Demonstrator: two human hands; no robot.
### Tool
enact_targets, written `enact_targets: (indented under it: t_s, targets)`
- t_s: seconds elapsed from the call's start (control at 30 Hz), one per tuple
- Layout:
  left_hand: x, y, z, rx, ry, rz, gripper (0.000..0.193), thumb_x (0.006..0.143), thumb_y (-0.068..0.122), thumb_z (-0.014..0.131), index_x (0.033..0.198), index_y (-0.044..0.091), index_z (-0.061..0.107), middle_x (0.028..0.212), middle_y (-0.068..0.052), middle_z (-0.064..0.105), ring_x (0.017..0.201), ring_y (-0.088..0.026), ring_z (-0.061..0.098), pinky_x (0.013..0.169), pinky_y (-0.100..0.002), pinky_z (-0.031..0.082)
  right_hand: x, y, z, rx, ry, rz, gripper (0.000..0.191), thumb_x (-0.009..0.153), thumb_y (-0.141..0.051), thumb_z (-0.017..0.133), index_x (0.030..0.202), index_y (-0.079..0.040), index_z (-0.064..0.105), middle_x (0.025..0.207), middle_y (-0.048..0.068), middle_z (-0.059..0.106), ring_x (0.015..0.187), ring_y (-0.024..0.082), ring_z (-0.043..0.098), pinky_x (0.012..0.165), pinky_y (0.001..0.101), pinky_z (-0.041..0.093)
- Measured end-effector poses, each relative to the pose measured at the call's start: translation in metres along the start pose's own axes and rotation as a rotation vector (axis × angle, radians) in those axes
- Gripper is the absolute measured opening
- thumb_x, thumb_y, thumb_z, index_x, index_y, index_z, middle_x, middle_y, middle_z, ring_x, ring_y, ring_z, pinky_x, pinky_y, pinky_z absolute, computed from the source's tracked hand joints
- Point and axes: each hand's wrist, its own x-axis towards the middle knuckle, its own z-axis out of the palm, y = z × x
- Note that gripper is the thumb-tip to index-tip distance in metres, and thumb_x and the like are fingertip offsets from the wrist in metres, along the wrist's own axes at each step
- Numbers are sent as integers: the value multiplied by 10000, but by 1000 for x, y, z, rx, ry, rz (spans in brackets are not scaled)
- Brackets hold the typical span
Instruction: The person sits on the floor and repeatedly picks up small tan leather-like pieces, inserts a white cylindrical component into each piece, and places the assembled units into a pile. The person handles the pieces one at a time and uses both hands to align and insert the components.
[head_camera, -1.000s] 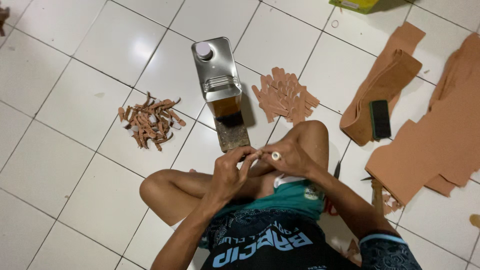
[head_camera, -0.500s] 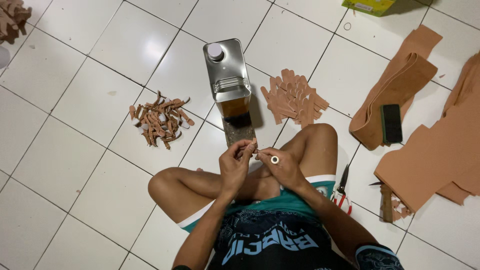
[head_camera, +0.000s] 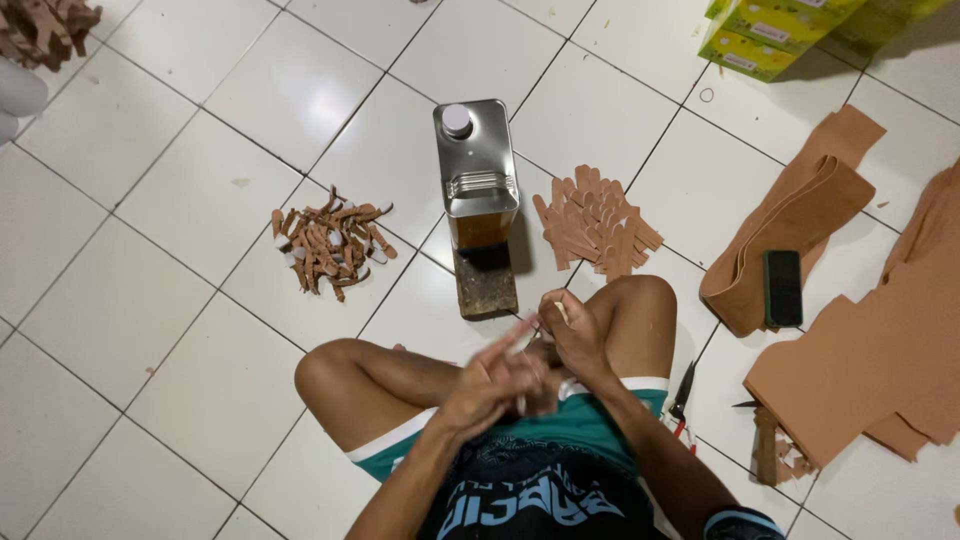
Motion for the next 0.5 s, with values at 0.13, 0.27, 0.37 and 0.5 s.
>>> enact_targets:
  t_s: [0.13, 0.27, 0.37, 0.5]
  targets:
    - [26, 16, -8, 318, 429, 231, 810, 916, 61, 710, 1608, 113, 294, 1117, -124, 744, 922, -113, 735, 718, -193, 614, -26, 19, 30, 94, 72, -96, 296, 1060, -160, 567, 1318, -20, 530, 1094, 29, 614, 961, 71, 571, 811, 201, 474]
    - [36, 18, -8, 438, 584, 265, 751, 932, 55, 705, 1605, 113, 376, 1098, -125, 763, 843, -106, 715, 545, -203, 480, -31, 4, 39, -56, 127, -194, 413, 954, -23, 677, 1340, 18, 536, 1237, 85, 585, 1161, 139, 584, 1002, 264, 502]
    - [35, 18, -6, 591, 662, 242, 728, 954, 58, 700, 1606, 165, 394, 1082, -108, 775, 724, -151, 578, 532, -286, 434, -27, -11, 37, 56, 124, -167, 336, 946, 6, 722, 1254, 38, 593, 1190, 107, 659, 1101, 164, 669, 962, 283, 564]
    - [29, 19, 0, 1185, 484, 587, 685, 963, 39, 715, 1573, 207, 454, 1076, -103, 762, 914, -164, 751, 777, -294, 641, -21, -24, 33, -239, 151, -201, 294, 908, -10, 755, 1184, 27, 659, 1175, 107, 658, 1014, 161, 686, 852, 267, 594]
